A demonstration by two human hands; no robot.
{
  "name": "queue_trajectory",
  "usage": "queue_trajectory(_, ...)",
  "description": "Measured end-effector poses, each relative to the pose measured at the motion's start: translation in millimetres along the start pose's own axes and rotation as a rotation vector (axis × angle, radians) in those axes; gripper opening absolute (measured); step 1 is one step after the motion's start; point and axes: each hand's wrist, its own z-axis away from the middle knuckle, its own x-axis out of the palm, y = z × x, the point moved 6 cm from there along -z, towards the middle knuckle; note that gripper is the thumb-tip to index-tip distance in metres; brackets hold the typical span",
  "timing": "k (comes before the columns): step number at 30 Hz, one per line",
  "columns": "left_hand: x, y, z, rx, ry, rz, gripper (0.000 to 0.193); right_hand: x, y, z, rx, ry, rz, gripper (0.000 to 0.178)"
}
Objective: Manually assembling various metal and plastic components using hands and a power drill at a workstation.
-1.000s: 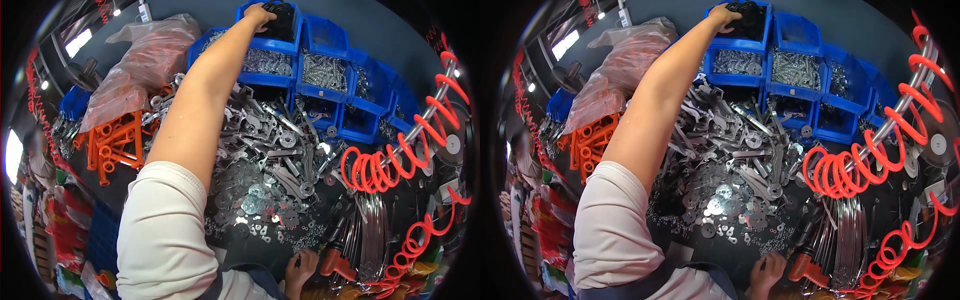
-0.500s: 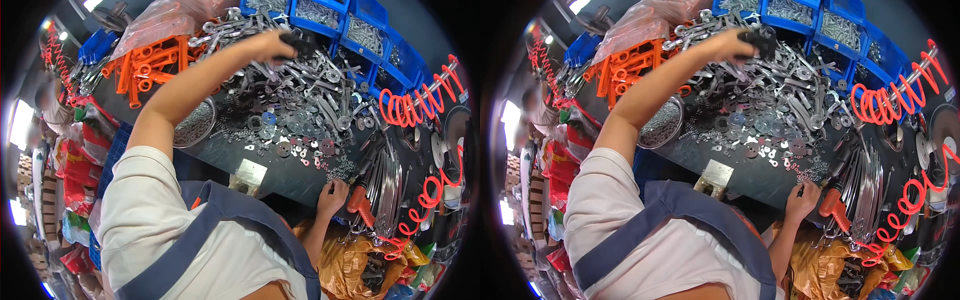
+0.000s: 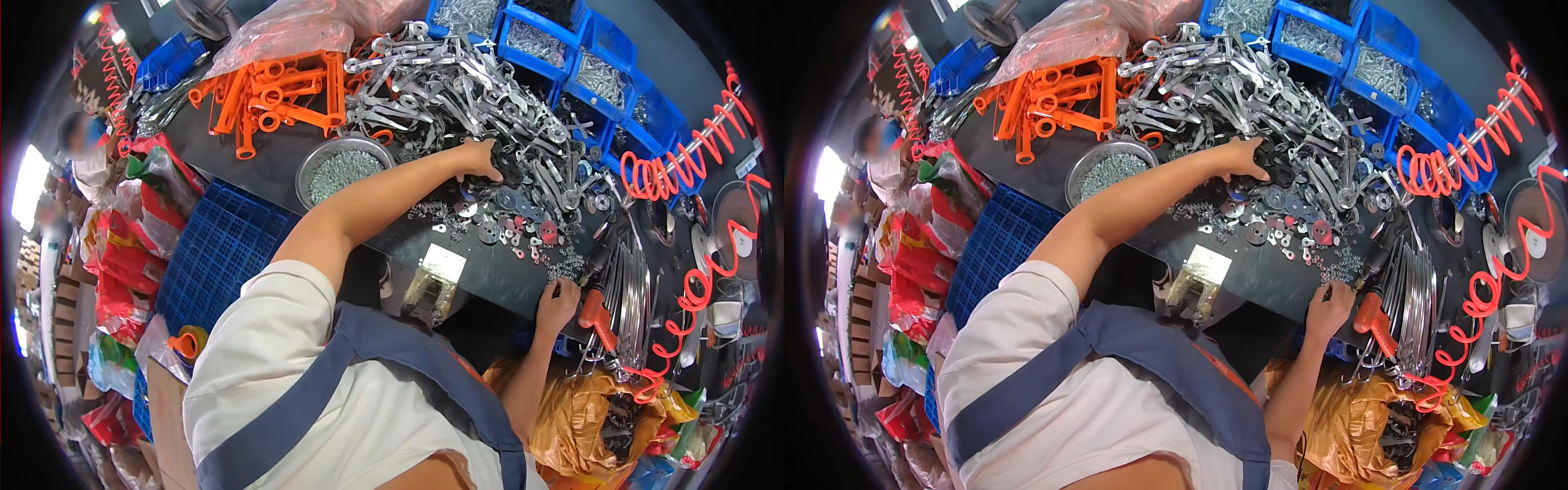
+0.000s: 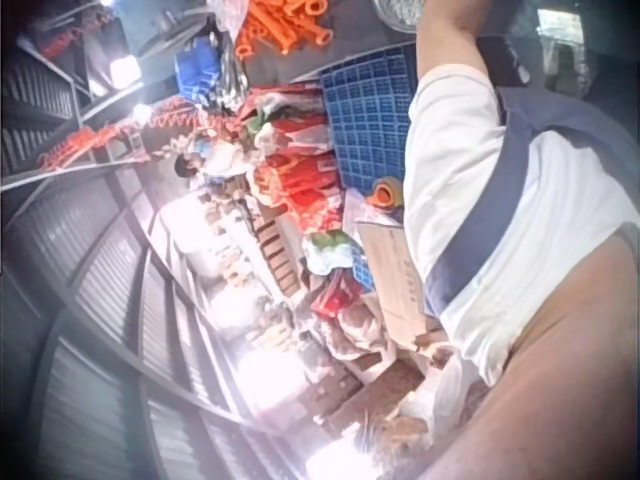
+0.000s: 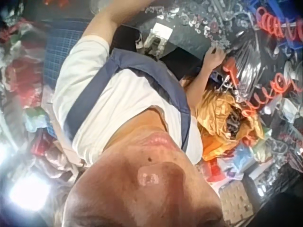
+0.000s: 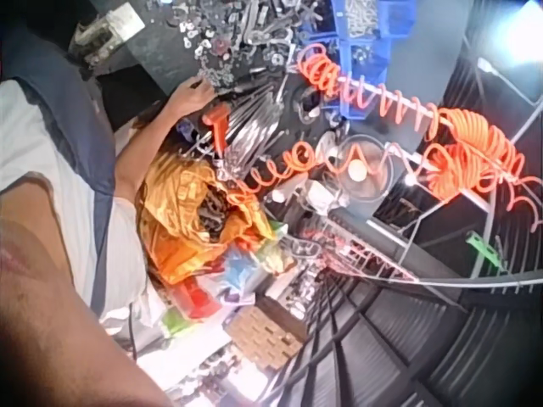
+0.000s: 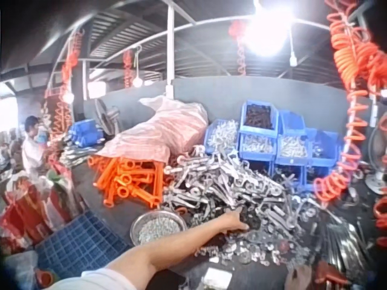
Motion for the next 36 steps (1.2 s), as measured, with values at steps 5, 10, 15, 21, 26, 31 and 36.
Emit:
queue_trajectory(5,-49,-31,36,0.141,-0.079,0.161,0.061,-1,-1,0,-0.014,0.03,0.013,0.008)
queue_trajectory(10,-106,-71,111,0.354,0.139,0.435,0.041,0,-1,1,-0.026,0.014,0.029,0.008)
queue_trajectory(15,-103,-102,194,0.417,0.399,0.507,0.02,1,0,0,-0.02,-0.004,0.083,0.007)
queue_trajectory(21,-16,-87,236,0.591,0.268,0.308,0.018,-11,-14,-3,-0.107,0.159,0.039,0.014)
queue_trajectory(26,24,-74,186,0.642,0.363,0.205,0.021,24,-129,-32,-0.304,-0.132,-0.355,0.029)
queue_trajectory(31,37,-60,162,0.618,0.47,0.293,0.02,108,-147,-32,-0.133,-0.521,-0.344,0.026)
queue_trajectory(36,46,-69,167,0.524,0.47,0.464,0.02,104,-133,-34,0.102,-0.537,-0.497,0.023)
